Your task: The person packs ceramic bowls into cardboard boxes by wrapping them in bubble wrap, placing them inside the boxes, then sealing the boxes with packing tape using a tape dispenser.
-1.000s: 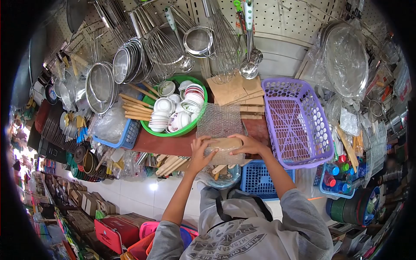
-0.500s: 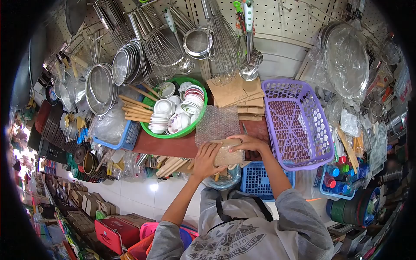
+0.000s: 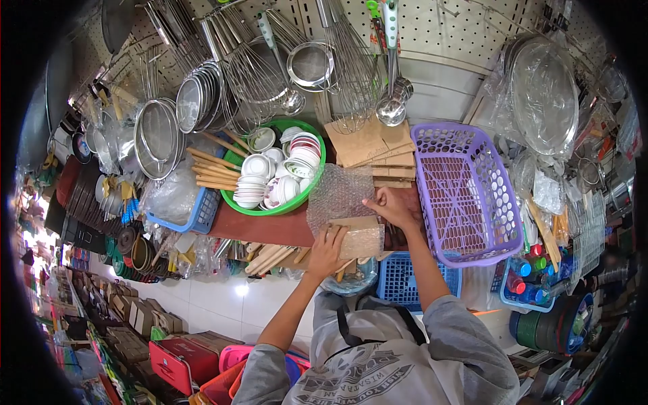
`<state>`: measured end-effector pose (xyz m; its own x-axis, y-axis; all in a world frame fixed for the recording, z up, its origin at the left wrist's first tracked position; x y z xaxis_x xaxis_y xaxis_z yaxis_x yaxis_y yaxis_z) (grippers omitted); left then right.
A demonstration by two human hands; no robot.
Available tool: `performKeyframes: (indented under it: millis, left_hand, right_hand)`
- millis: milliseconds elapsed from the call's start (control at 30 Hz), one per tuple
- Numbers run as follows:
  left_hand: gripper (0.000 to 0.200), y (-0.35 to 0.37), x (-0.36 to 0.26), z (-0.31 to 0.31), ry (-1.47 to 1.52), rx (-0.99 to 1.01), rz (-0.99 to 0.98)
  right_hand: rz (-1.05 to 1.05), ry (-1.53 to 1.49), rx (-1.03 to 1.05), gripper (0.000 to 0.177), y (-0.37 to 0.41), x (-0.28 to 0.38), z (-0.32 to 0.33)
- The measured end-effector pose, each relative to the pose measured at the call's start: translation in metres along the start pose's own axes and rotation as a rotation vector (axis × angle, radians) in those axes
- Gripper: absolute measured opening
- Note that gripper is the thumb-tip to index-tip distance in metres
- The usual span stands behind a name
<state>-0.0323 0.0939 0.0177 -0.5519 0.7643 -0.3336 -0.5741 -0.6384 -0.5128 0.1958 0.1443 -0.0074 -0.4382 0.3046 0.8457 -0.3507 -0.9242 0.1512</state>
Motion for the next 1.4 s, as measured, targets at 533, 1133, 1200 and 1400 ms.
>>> performKeyframes:
  millis: [533, 1133, 1200, 1400]
  left_hand:
    - [0.103, -0.021, 0.000, 0.011, 0.029, 0.107, 0.064]
    - [0.100, -0.046, 0.016, -0.013, 0.092, 0.405, 0.193]
    - [0.102, -0.048, 0.017, -0.013, 0.105, 0.440, 0.211]
    - [0.106, -0.056, 0.021, -0.016, 0.160, 0.517, 0.233]
  right_hand:
    - [0.264, -0.248, -0.167, 0.010, -0.008, -0.044, -0.008]
    - [0.513, -0.169, -0.383, 0.039, 0.062, 0.016, 0.037]
    - [0.691, -0.035, -0.264, 0.045, 0.084, 0.046, 0.036]
    - [0.719, 0.139, 0.011, 0.070, 0.108, 0.056, 0.005]
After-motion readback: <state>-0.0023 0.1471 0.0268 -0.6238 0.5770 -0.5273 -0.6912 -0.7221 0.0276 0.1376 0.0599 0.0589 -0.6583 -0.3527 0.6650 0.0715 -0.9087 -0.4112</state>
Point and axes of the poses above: each hand's wrist, its own y-axis away from the middle knuckle, its own z-axis out of the back of the hand, x = y × z, the point moved 8 cm from there along -y, towards the middle knuckle, and after that the axes turned 13 degrees about -x, right-handed, at the moved point
